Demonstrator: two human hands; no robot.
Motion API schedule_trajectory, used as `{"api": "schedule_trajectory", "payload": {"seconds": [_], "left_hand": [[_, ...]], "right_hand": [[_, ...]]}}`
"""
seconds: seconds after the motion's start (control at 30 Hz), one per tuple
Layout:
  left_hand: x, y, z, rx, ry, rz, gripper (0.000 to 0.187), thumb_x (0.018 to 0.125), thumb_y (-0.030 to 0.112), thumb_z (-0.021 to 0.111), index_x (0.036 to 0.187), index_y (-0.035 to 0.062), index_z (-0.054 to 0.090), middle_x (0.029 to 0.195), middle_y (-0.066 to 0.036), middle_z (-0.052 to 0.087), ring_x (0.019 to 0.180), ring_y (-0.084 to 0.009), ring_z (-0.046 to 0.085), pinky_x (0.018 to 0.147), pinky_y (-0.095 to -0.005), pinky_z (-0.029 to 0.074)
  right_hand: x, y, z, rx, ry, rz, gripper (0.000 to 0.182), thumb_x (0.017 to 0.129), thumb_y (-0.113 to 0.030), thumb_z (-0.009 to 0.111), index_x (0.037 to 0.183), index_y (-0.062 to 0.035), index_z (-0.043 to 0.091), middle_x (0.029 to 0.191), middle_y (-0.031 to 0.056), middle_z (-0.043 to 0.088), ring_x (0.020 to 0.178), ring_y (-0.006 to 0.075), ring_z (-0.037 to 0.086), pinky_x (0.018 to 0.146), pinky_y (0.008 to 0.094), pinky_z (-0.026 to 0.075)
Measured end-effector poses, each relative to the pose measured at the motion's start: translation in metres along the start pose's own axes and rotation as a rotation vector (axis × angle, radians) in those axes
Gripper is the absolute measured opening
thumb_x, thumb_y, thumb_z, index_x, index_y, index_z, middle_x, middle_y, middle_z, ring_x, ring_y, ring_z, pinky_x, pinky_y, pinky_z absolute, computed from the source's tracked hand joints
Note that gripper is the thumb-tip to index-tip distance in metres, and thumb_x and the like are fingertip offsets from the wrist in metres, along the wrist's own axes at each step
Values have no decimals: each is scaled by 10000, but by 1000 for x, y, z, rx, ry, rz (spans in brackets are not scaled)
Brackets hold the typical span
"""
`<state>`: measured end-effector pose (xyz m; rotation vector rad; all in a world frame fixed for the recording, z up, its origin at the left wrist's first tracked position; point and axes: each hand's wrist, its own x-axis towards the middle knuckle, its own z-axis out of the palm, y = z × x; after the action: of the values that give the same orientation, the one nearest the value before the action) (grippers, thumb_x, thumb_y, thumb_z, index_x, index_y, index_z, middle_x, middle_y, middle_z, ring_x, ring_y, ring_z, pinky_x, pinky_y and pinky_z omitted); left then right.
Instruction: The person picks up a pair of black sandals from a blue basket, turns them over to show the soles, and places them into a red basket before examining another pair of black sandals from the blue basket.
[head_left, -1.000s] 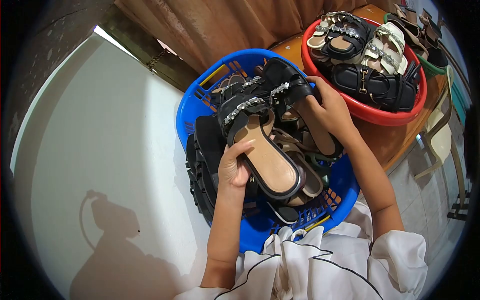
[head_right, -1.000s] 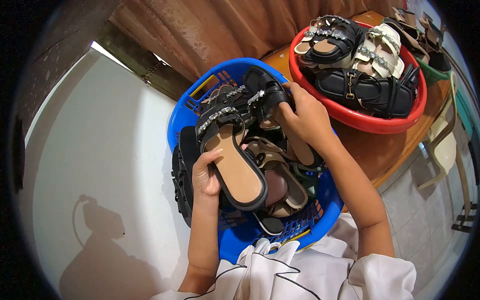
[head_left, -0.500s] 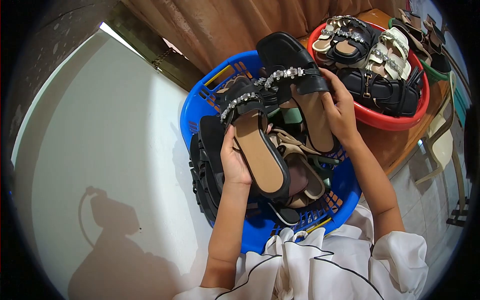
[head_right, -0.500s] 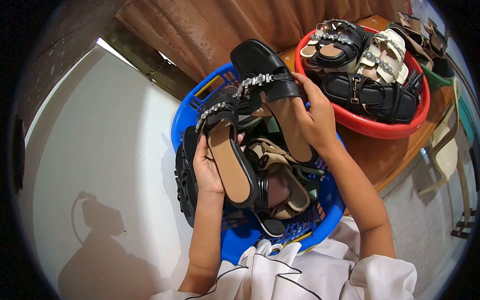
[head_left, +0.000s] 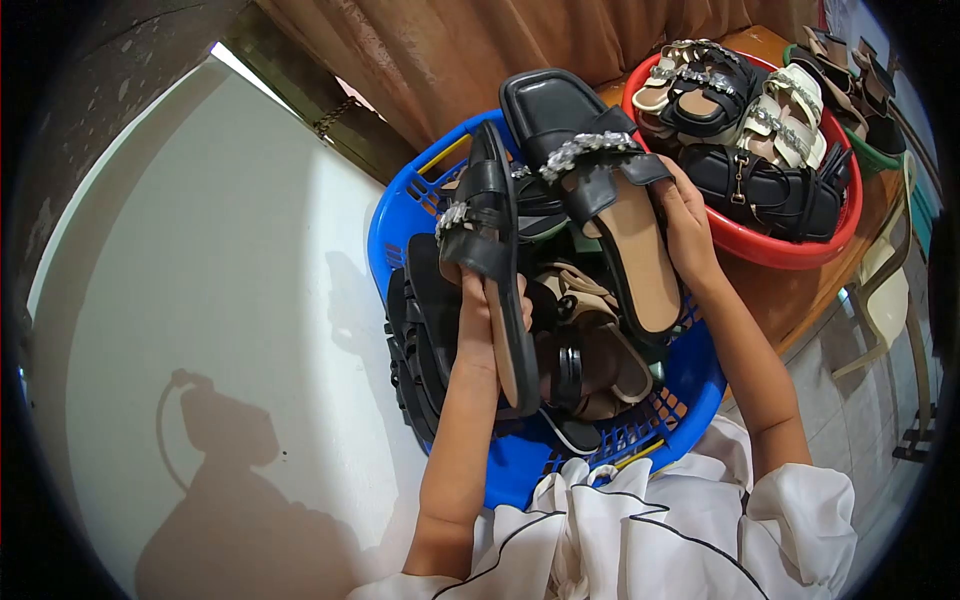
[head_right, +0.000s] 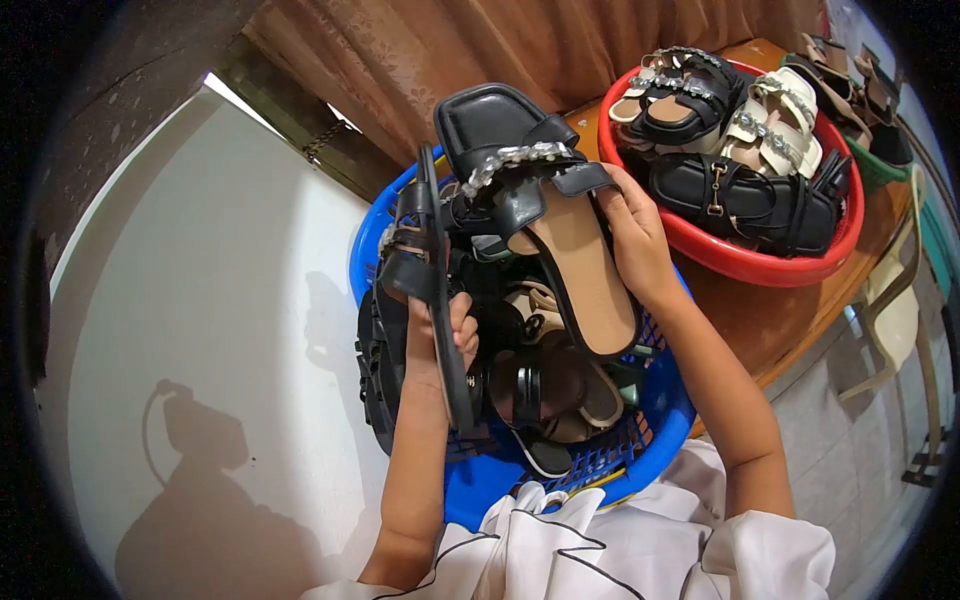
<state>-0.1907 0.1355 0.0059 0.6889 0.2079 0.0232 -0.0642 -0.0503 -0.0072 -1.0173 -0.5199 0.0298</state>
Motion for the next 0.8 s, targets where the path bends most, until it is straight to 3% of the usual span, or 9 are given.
{"api": "schedule_trajectory", "payload": {"seconds": [0.07,0.17,0.2,0.23,0.3,0.4,0.5,0.6,0.8], "left_hand": [[-9,-4,8,-210,-220,-15,466,900,285,349,1312,117,213,546,-59,403,438,-142,480,417,-211,426],[-4,-1,6,-430,-566,-139,491,913,201,316,1349,153,95,589,-67,429,464,-127,475,450,-197,428],[-4,1,7,-480,-631,-153,501,910,181,327,1351,170,89,603,-66,438,462,-122,464,444,-196,420],[-4,2,9,-528,-696,-166,514,907,161,339,1352,187,82,618,-66,448,460,-117,454,439,-196,413],[-10,3,15,-586,-595,-137,485,908,226,339,1342,137,142,581,-75,464,449,-118,504,424,-188,444],[-8,4,16,-631,-592,-150,484,901,199,366,1336,133,165,568,-70,472,444,-116,522,401,-184,451],[-7,1,12,-696,-540,-177,485,893,162,386,1332,138,181,557,-63,471,444,-108,526,387,-179,452],[-13,0,14,-757,-498,-165,490,892,121,378,1331,145,160,593,-51,445,471,-99,478,437,-175,420],[-5,-1,5,-720,-538,-206,499,894,187,399,1335,173,165,580,-50,446,460,-96,469,433,-181,426]], "right_hand": [[-1,-2,-1,111,-36,135,301,906,-247,373,1083,-38,498,957,18,533,854,70,474,768,213,378],[-8,-9,0,39,43,530,351,900,-334,349,1099,-79,485,798,24,541,648,75,495,574,214,408],[-8,-7,-7,449,-239,704,372,887,-352,354,1157,-111,441,597,18,468,432,97,437,378,230,340],[-10,-10,-5,466,-370,652,407,881,-328,358,1196,-73,392,482,7,349,320,119,356,291,246,268],[-9,6,-1,1034,-649,706,454,875,-331,355,1198,-11,371,503,33,344,344,135,367,316,244,306],[-15,1,1,1166,-570,815,483,882,-326,329,1194,42,344,526,71,354,357,162,373,328,248,320],[-11,20,-4,1246,-635,839,487,885,-320,328,1207,45,319,543,97,358,381,184,398,347,251,339],[-16,14,-1,1237,-559,841,495,885,-326,331,1213,44,306,541,95,360,389,185,401,356,256,346],[-15,14,1,1135,-622,754,462,890,-305,335,1206,31,326,529,79,369,373,149,367,346,239,325]]}}
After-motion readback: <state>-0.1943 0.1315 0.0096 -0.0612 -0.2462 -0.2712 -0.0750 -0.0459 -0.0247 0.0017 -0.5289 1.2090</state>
